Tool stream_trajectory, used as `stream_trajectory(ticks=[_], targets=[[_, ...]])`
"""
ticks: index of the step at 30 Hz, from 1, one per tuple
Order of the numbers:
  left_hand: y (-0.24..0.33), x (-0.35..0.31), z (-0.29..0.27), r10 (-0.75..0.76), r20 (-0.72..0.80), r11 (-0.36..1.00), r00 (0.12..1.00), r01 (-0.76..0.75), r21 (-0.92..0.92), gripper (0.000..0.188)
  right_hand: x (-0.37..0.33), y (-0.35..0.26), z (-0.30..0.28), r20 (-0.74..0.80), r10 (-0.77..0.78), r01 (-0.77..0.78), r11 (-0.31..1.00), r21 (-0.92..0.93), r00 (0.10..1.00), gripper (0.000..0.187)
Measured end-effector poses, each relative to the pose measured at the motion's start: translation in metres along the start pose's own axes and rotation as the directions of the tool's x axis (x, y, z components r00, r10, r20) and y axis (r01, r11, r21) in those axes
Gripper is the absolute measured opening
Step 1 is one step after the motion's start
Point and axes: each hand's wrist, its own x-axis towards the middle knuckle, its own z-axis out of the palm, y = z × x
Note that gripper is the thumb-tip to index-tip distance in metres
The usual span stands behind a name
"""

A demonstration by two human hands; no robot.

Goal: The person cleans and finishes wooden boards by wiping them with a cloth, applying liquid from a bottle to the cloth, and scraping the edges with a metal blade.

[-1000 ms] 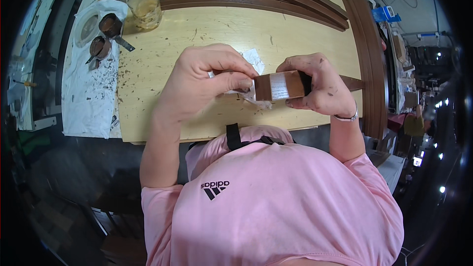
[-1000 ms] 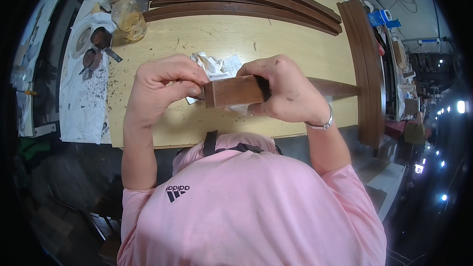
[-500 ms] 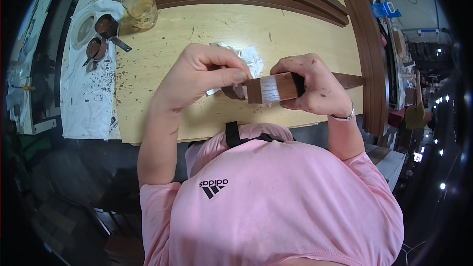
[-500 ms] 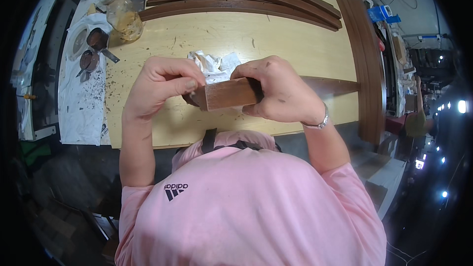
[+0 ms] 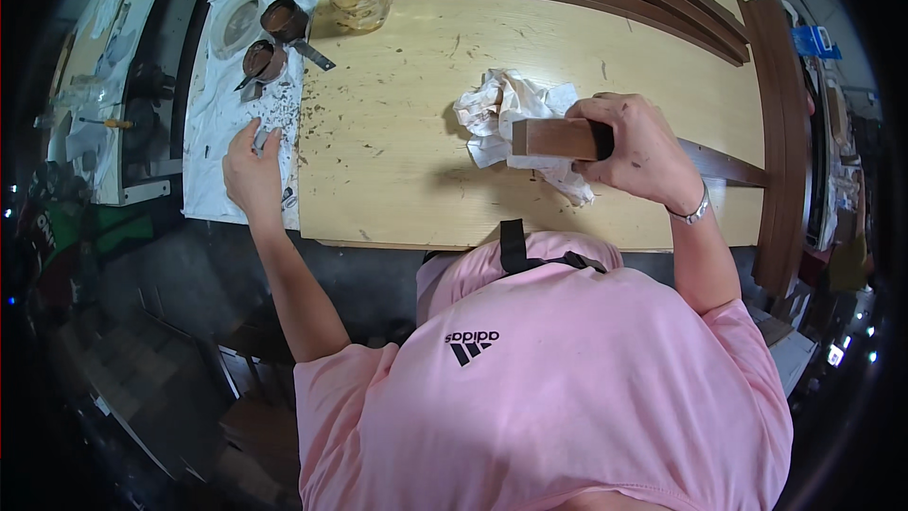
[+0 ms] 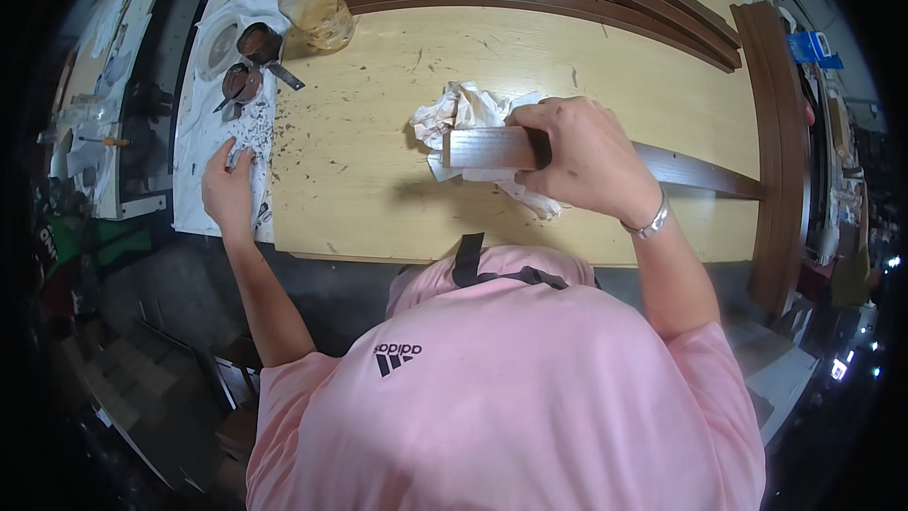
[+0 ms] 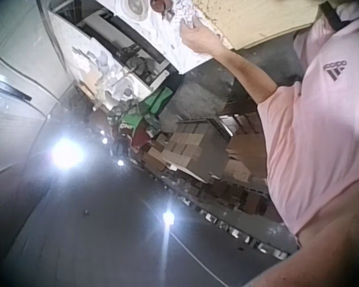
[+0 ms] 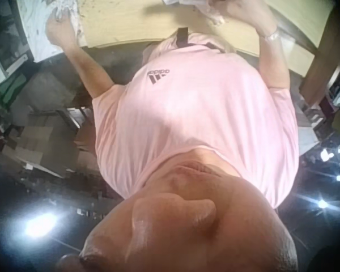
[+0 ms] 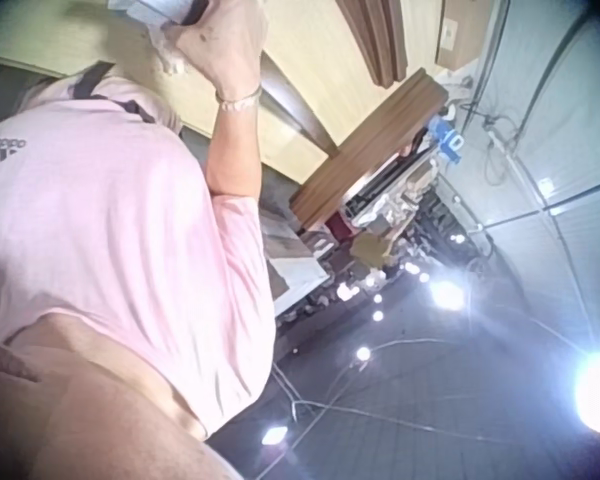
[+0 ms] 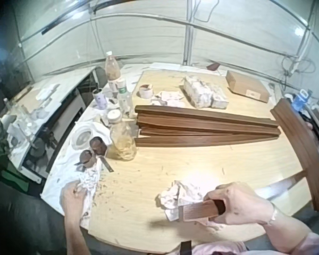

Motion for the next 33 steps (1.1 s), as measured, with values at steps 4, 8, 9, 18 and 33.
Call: stream_trajectory(ticks=[4, 8, 9, 18, 33], targets=[[0.053, -0.021, 0.028, 0.359, 0.067, 0.932, 0.931, -0.354, -0.08, 0.045, 0.002, -0.006, 0.0, -0.033, 0.132, -0.133, 0.991, -0.024, 0.991, 0.041], [0.152, -0.085, 0.086, 0.757, 0.239, 0.654, 0.608, -0.707, -0.271, 0.062, 0.0, -0.002, 0.002, -0.079, 0.117, -0.112, 0.991, 0.069, 0.99, 0.042], [0.162, -0.106, 0.105, 0.773, 0.192, 0.634, 0.604, -0.731, -0.254, 0.059, -0.001, -0.003, 0.001, -0.066, 0.1, -0.097, 0.994, 0.041, 0.993, 0.044], [0.183, -0.042, 0.054, 0.375, 0.519, 0.377, 0.768, 0.385, -0.843, 0.02, -0.003, -0.002, 0.009, -0.081, 0.205, -0.198, 0.976, 0.094, 0.975, 0.048], [0.21, -0.007, 0.034, 0.607, 0.56, 0.77, 0.564, -0.243, -0.589, 0.031, -0.001, 0.003, 0.03, -0.191, 0.032, -0.017, 0.997, 0.076, 0.981, 0.074]])
